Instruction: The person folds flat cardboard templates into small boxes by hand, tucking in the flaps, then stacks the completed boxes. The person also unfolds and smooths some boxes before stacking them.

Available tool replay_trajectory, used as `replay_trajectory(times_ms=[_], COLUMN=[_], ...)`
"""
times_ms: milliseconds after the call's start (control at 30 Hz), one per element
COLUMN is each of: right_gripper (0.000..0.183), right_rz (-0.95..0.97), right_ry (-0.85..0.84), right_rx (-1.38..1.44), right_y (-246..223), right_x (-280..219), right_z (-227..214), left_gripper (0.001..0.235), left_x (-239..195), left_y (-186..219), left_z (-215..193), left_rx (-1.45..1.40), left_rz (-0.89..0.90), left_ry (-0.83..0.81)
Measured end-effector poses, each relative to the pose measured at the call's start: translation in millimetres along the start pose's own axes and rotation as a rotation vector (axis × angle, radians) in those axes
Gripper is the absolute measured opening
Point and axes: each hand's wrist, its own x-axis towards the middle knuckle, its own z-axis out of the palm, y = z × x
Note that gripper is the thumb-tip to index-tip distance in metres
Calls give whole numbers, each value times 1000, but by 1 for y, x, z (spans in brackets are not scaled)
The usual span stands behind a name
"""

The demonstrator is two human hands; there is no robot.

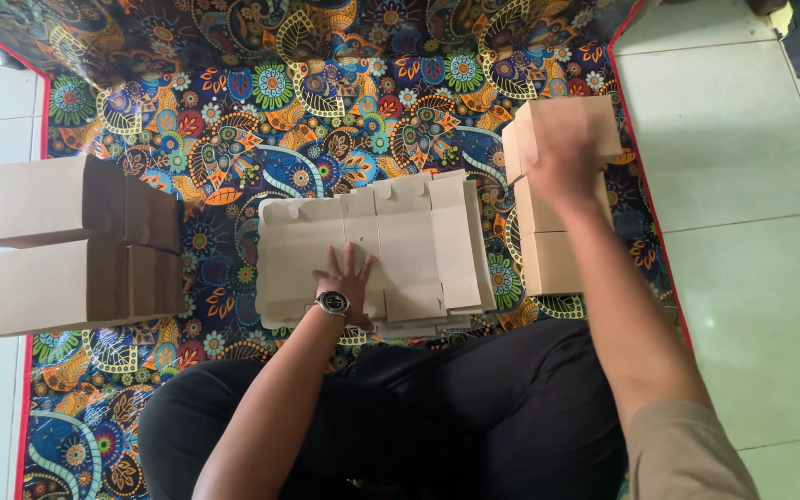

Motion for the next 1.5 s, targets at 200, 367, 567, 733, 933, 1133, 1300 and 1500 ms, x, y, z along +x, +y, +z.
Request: replay_trajectory(times_ms=[200, 367, 567, 733, 933, 1133, 1300, 1500], right_gripper=[31, 45, 44, 39, 16, 65, 58, 23], right_rz=[-409, -378, -260, -246, -223, -217, -315, -400], right_ry=[-803, -1134, -1151, -1017, -525, -1391, -1447, -1278], right_rx=[-481, -769, -709, -493, 62, 415, 263, 367], right_y=[-62, -50, -46, -72, -120, -199, -216, -216], right_x=[-32, -66, -86, -49, -53, -47, -56, -50], right_z=[56, 101, 109, 62, 48, -31, -39, -61], left_gripper=[144, 148, 144, 122, 47, 9, 23, 21], left_x=[-11, -18, -19, 27, 68, 76, 49, 19], left_y=[1, 0, 1, 3, -6, -3, -24, -34], left_z=[-11, -20, -21, 20, 65, 51, 23, 2], left_rx=[17, 18, 3, -52, -202, -44, -574, -679], left_rz=[-2, 0, 6, 99, 245, 197, 168, 207], left_ry=[0, -13, 69, 156, 288, 469, 394, 478])
